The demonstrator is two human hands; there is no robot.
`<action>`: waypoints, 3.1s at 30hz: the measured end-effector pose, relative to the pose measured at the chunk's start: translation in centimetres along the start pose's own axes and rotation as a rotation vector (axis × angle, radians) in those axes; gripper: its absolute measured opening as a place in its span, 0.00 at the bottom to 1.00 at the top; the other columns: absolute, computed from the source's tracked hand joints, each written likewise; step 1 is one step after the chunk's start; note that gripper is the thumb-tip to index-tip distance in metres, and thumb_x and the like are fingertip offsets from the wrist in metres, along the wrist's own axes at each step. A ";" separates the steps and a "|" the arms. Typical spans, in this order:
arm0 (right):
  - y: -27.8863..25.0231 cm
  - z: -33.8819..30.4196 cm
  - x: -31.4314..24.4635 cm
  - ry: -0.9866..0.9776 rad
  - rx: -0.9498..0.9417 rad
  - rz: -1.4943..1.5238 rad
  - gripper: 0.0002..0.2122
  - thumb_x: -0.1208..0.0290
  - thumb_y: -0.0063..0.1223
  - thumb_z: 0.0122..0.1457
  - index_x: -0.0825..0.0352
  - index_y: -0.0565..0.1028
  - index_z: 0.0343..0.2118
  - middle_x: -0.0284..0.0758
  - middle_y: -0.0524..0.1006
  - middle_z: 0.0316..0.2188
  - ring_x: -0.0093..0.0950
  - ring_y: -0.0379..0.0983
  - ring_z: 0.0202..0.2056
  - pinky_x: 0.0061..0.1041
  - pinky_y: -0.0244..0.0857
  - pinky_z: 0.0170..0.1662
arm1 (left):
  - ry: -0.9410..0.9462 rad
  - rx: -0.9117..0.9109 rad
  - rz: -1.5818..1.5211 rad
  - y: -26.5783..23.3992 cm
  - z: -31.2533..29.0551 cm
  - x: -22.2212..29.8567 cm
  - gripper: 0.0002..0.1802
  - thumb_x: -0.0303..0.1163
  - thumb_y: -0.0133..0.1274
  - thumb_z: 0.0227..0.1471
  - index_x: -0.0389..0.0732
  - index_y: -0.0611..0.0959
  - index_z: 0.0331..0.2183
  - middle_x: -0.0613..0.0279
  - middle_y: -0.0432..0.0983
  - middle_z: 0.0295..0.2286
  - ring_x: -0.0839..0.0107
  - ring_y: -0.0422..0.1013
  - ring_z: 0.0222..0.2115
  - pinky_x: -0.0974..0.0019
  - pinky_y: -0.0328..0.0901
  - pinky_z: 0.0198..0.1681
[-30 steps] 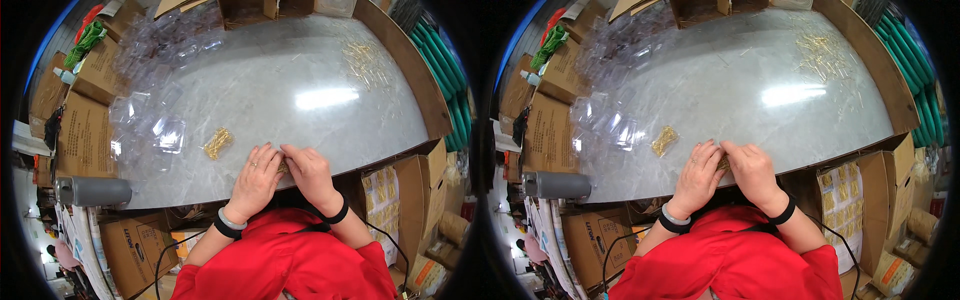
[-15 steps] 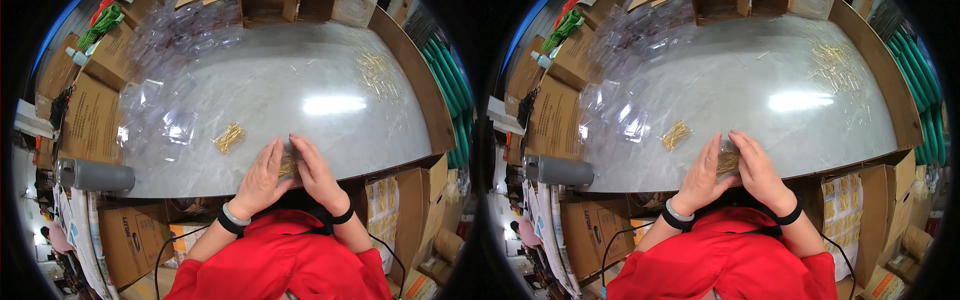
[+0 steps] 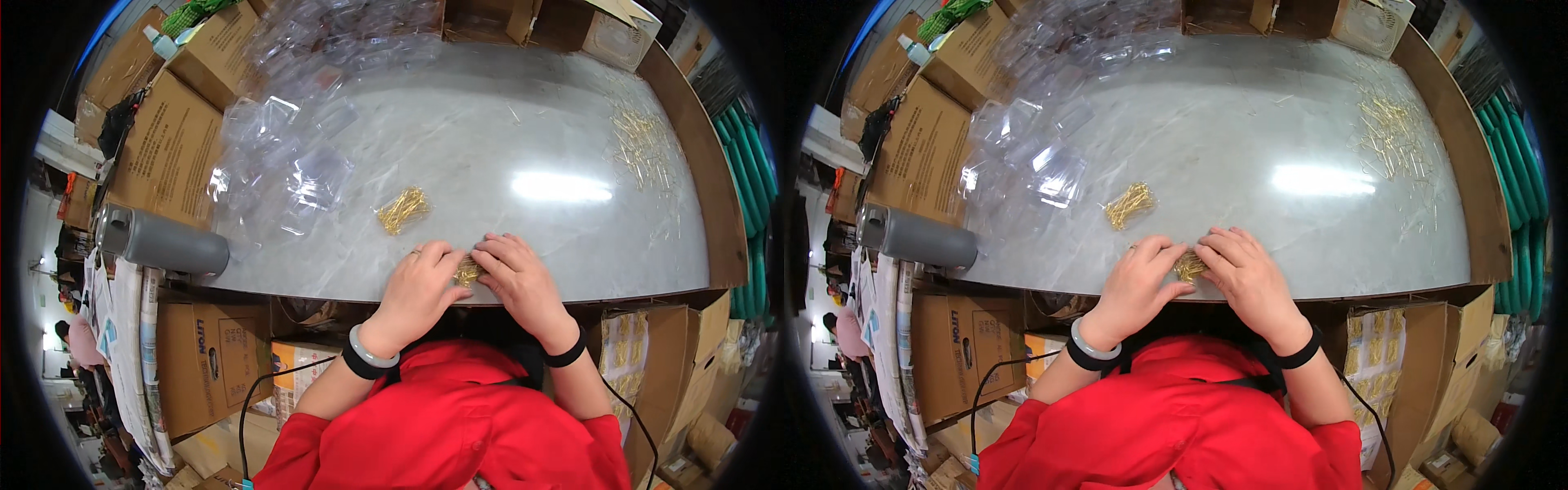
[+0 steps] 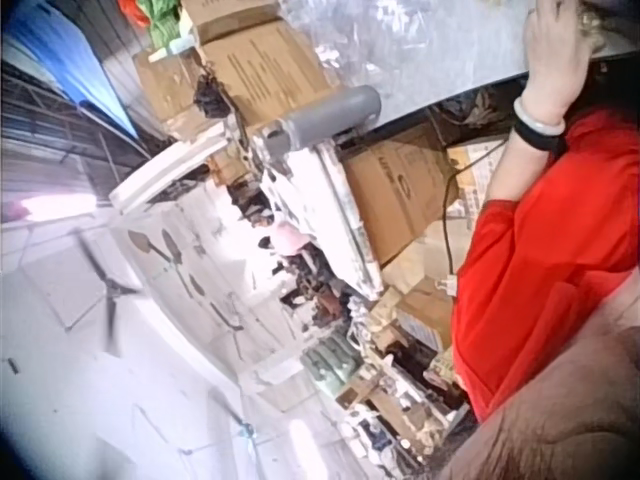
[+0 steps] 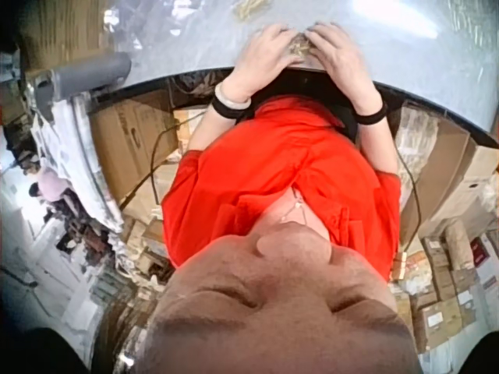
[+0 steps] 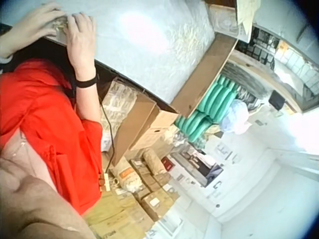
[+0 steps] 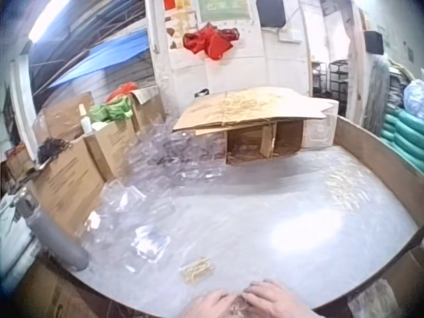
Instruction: Bagging small gold-colored metal clips and organizing them in a cardboard box.
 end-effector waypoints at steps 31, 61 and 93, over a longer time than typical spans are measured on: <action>-0.4 -0.7 -0.3 0.049 0.135 -0.024 0.15 0.79 0.60 0.52 0.71 0.76 0.44 0.39 0.75 0.45 0.41 0.73 0.51 0.38 0.67 0.55 | -0.742 0.080 -1.236 -0.6 -10.8 -5.5 0.06 0.25 0.47 0.64 0.33 0.76 0.35 0.58 0.76 0.36 0.67 0.78 0.38 0.63 0.77 0.42; -1.4 -1.7 -3.9 0.009 0.235 0.202 0.12 0.82 0.58 0.56 0.70 0.77 0.44 0.42 0.77 0.46 0.44 0.74 0.52 0.42 0.68 0.58 | -0.403 -0.059 -1.130 1.8 -5.4 -1.0 0.06 0.27 0.50 0.64 0.33 0.76 0.37 0.63 0.76 0.36 0.77 0.74 0.34 0.71 0.71 0.40; -2.7 -2.7 1.5 0.392 0.265 0.026 0.06 0.77 0.60 0.55 0.67 0.73 0.33 0.38 0.73 0.32 0.41 0.69 0.33 0.37 0.64 0.37 | 0.181 0.148 0.060 1.2 -0.7 2.0 0.35 0.35 0.60 0.52 0.33 0.67 0.57 0.44 0.61 0.54 0.43 0.59 0.57 0.42 0.55 0.63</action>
Point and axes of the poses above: each hand's wrist, its own z-axis towards the middle knuckle, its own y-axis out of the palm, x = y × z, the point moved 9 cm from there along z, towards the middle knuckle
